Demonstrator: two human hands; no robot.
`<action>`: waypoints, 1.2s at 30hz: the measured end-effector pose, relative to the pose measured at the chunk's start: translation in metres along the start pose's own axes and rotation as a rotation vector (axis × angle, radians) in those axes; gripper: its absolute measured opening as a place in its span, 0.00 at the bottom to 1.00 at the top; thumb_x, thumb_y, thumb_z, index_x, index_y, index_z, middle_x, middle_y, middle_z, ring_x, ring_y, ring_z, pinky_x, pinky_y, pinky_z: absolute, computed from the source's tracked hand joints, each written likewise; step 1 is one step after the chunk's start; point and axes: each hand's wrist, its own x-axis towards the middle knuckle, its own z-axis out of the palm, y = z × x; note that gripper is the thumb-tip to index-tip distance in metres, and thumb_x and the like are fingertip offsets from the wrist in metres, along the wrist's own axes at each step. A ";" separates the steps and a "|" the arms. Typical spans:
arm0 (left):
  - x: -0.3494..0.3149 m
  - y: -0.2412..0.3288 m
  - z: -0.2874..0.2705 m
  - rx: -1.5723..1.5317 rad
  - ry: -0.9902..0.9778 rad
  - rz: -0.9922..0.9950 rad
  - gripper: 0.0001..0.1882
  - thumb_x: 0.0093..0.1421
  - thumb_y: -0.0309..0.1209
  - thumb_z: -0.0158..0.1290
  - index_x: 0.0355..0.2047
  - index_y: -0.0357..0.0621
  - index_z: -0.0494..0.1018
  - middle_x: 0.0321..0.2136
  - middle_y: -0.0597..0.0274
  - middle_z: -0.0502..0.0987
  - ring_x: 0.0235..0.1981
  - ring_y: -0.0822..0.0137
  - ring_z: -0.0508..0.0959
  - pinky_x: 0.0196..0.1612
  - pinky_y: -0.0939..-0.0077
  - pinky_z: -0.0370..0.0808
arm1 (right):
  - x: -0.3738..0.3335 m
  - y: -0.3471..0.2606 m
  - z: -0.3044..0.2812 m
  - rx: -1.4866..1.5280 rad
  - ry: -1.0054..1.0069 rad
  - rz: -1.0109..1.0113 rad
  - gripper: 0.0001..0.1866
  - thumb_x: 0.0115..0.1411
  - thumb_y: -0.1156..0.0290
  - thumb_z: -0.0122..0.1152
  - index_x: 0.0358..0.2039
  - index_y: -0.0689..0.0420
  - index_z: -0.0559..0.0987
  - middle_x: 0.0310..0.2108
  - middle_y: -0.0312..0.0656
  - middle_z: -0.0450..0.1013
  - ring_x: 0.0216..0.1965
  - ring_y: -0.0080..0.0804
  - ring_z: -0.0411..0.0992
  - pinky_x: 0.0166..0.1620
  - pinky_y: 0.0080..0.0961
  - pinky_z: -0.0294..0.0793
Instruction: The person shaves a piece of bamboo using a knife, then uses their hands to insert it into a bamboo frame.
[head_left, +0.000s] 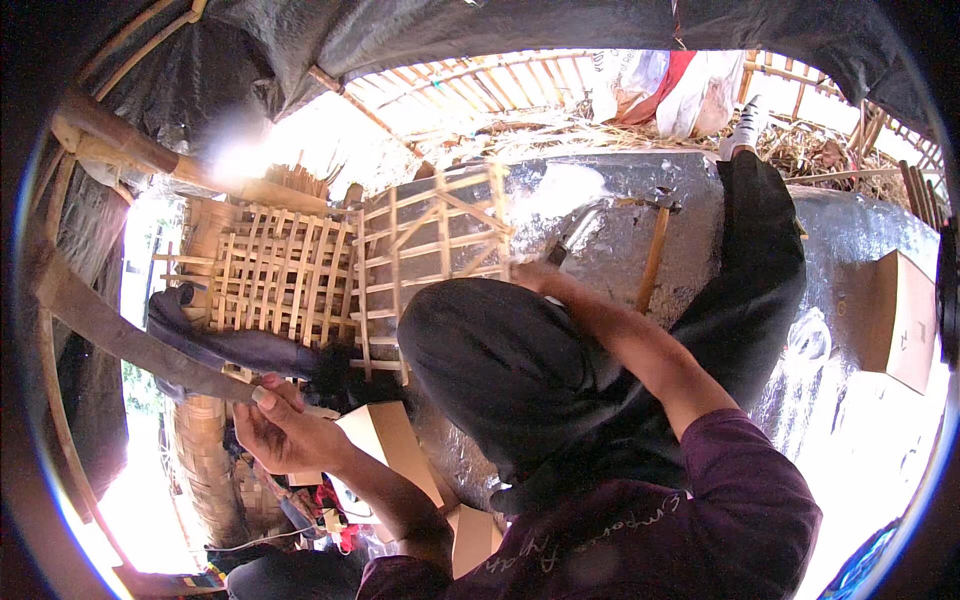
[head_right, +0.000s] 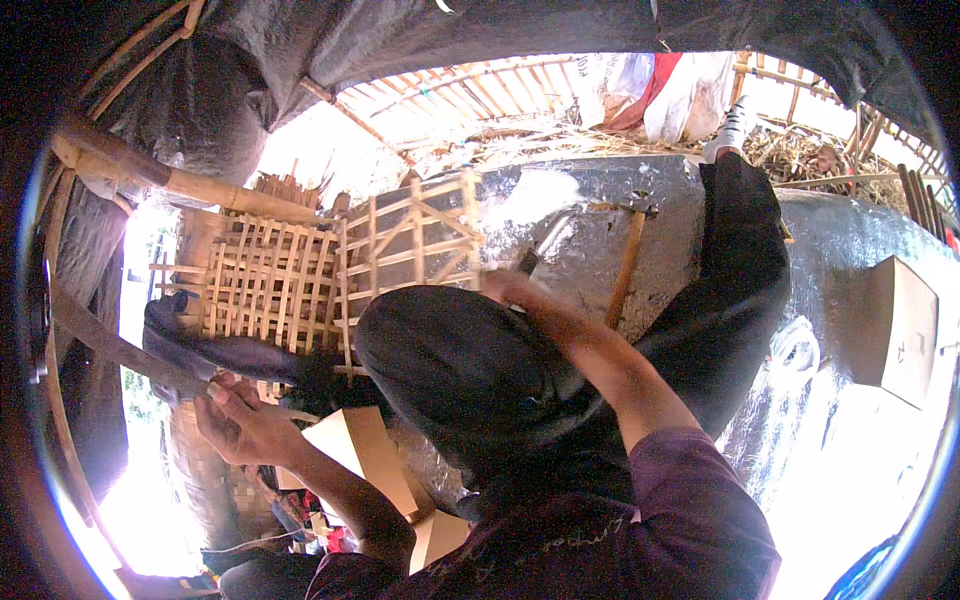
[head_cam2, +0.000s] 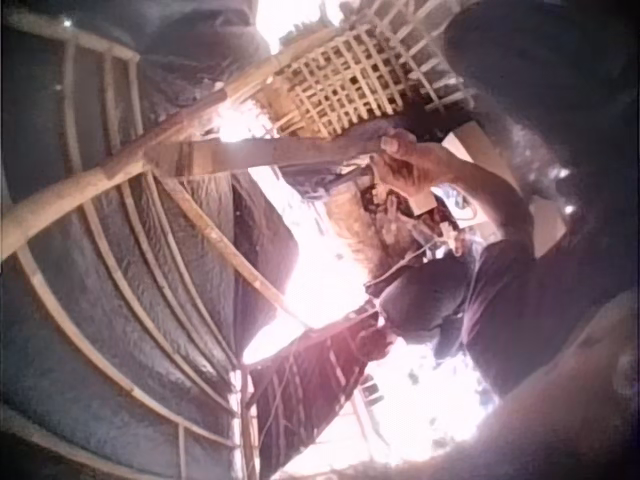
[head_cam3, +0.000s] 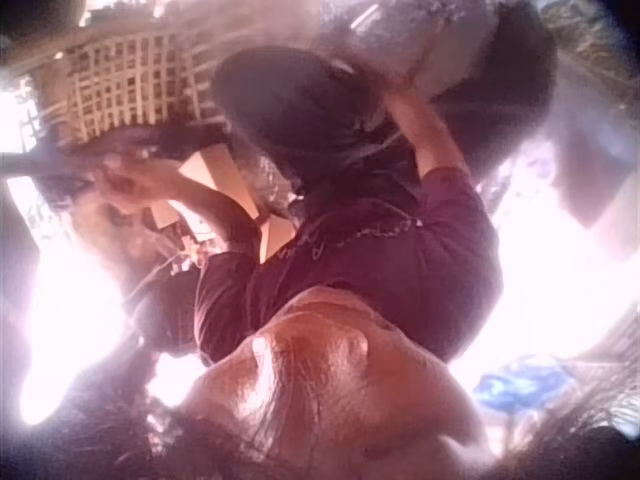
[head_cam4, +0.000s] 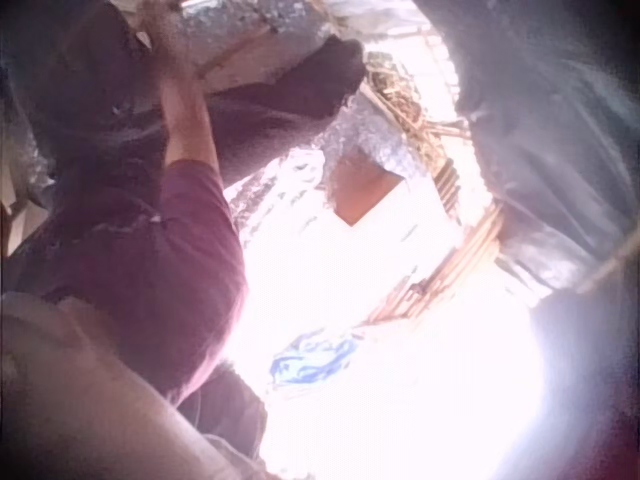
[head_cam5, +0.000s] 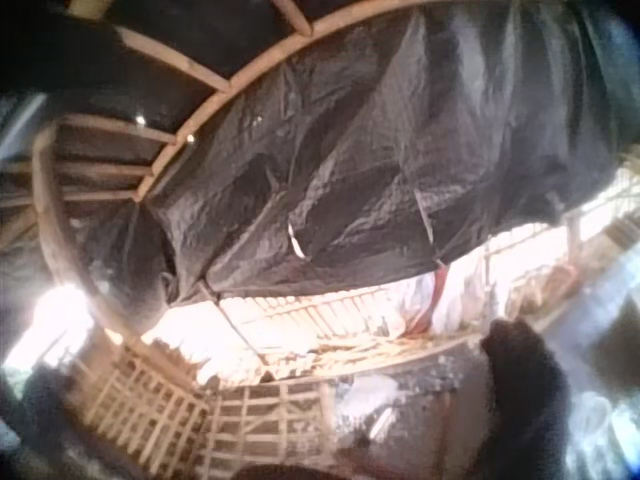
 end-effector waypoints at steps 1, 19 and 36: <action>0.000 0.002 -0.006 0.051 -0.011 0.001 0.16 0.64 0.30 0.53 0.47 0.31 0.68 0.28 0.48 0.78 0.20 0.74 0.68 0.19 0.83 0.63 | -0.009 -0.010 -0.004 0.001 -0.004 0.077 0.30 0.60 0.47 0.54 0.54 0.58 0.72 0.48 0.57 0.72 0.53 0.50 0.69 0.57 0.44 0.67; -0.021 0.026 0.035 -0.088 -0.326 0.009 0.12 0.63 0.25 0.53 0.45 0.30 0.72 0.29 0.48 0.80 0.20 0.72 0.73 0.22 0.81 0.68 | -0.105 0.089 -0.073 -0.864 0.313 -0.071 0.12 0.61 0.67 0.51 0.43 0.46 0.78 0.50 0.39 0.72 0.48 0.36 0.74 0.53 0.40 0.67; -0.066 0.010 0.172 -0.140 -0.718 -0.101 0.12 0.61 0.22 0.53 0.45 0.36 0.76 0.35 0.54 0.82 0.34 0.66 0.82 0.37 0.75 0.78 | -0.358 0.084 -0.190 -0.379 0.907 0.584 0.24 0.47 0.65 0.62 0.47 0.53 0.76 0.33 0.50 0.77 0.33 0.51 0.76 0.38 0.44 0.76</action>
